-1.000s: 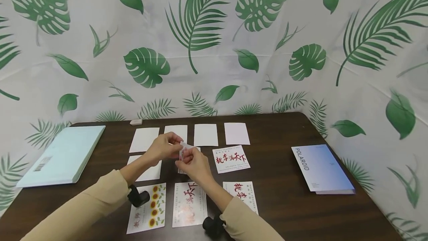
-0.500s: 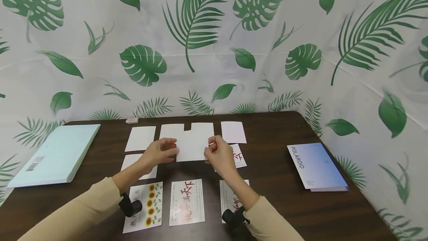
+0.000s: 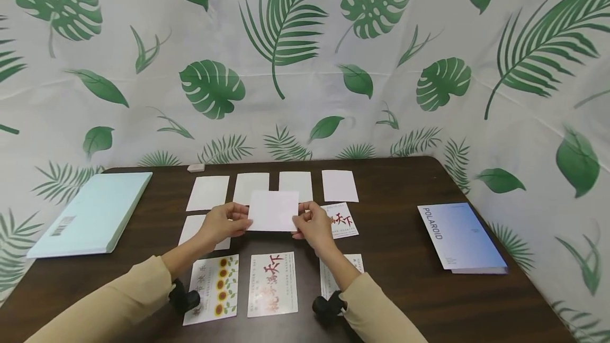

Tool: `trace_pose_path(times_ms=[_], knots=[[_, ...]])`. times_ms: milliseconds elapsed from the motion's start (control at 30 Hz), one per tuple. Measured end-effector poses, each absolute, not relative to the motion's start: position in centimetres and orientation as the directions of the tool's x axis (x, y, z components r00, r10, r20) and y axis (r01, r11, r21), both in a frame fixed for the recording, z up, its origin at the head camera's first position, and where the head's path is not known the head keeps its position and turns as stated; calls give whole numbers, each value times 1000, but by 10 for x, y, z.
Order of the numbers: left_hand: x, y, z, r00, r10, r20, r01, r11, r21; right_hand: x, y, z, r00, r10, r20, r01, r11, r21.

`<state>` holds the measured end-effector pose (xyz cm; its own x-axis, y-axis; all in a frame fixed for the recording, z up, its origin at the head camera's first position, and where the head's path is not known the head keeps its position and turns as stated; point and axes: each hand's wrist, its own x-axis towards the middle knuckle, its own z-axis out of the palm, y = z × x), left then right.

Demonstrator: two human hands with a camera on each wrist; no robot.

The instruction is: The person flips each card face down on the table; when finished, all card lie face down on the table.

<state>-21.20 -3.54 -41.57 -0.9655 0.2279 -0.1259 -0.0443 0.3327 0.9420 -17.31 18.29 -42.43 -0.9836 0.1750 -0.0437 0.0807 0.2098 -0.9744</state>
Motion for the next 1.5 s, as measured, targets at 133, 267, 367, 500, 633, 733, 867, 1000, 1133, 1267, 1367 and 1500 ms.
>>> trace_pose_path(times_ms=[133,267,367,500,633,733,867,1000,1133,1267,1367,1500], knots=[[-214,-34,-418,-962,263,-77,48,439,897,-176,185,-430,-986,164,-12,71,356,-932],[-213,-33,-422,-950,303,-69,107,526,843,-174,183,-432,-989,147,25,53,506,-861],[-212,-32,-424,-944,326,-56,155,586,796,-172,181,-432,-990,132,48,38,581,-813],[-212,-28,-424,-937,348,-43,204,640,741,-171,181,-432,-990,125,70,28,645,-764],[-215,-23,-421,-926,375,-44,243,681,691,-170,182,-430,-989,129,67,44,705,-708],[-218,-19,-418,-915,400,-53,268,701,661,-170,184,-429,-987,135,87,43,745,-666],[-219,-19,-413,-913,397,-96,252,733,632,-172,183,-430,-988,117,96,26,753,-657],[-218,-25,-415,-918,367,-149,197,748,633,-176,186,-428,-993,98,60,25,694,-720],[-218,-31,-418,-922,353,-158,177,748,640,-187,212,-419,-982,179,55,58,570,-819],[-219,-35,-418,-918,356,-173,167,744,647,-192,256,-414,-947,319,41,141,526,-839],[-219,-36,-417,-911,363,-194,153,736,660,-191,283,-420,-941,339,-20,215,550,-807],[-217,-34,-417,-906,368,-211,134,721,680,-190,302,-427,-958,279,-70,232,602,-764]])
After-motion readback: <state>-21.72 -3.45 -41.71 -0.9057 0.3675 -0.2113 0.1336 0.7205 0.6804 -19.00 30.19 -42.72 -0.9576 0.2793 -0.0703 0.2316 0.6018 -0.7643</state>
